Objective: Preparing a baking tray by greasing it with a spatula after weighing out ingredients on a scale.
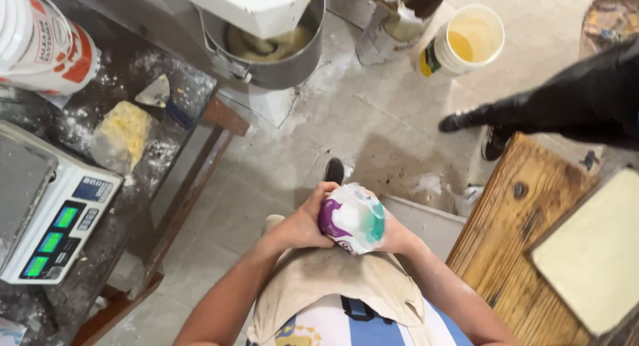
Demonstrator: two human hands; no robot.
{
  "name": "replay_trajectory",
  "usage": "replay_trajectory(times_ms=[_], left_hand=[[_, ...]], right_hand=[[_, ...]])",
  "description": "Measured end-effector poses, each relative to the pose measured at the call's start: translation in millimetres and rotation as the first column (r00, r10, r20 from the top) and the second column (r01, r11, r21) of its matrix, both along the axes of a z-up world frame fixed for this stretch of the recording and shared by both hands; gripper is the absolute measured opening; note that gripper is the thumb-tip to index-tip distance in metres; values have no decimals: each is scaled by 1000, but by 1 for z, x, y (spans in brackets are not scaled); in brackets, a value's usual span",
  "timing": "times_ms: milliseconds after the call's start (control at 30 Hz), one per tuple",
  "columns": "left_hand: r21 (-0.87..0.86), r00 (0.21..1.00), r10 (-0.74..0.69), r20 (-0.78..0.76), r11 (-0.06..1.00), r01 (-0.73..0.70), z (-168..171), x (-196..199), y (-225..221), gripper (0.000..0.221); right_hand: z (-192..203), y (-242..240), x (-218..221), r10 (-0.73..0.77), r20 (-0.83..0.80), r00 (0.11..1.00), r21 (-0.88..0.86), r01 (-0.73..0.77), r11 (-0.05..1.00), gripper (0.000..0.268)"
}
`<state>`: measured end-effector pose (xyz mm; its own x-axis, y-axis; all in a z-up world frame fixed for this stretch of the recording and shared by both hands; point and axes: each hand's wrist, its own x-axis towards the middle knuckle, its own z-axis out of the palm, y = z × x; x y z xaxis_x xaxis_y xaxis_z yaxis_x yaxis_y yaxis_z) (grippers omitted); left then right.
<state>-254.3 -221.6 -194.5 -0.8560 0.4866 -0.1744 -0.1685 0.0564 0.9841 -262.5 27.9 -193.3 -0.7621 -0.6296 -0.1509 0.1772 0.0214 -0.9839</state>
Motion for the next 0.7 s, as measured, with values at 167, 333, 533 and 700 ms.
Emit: replay_trajectory(times_ms=[167,333,533,700], left_hand=[[-11,987,162,0,987,-162,14,-54,-5,105],[-3,962,260,83,966,-260,0,-76,-13,122],[41,933,326,153,941,-336,-1,-113,-42,124],[80,941,307,140,944,-319,-2,-150,-77,124]], right_hand=[[-13,-11,-87,93,-43,995,-27,-94,995,129],[-28,-28,-140,174,-60,983,-50,-177,983,126],[-27,-66,-182,208,-65,976,-48,-211,976,124],[-26,-97,-210,177,-70,982,16,-177,984,121]])
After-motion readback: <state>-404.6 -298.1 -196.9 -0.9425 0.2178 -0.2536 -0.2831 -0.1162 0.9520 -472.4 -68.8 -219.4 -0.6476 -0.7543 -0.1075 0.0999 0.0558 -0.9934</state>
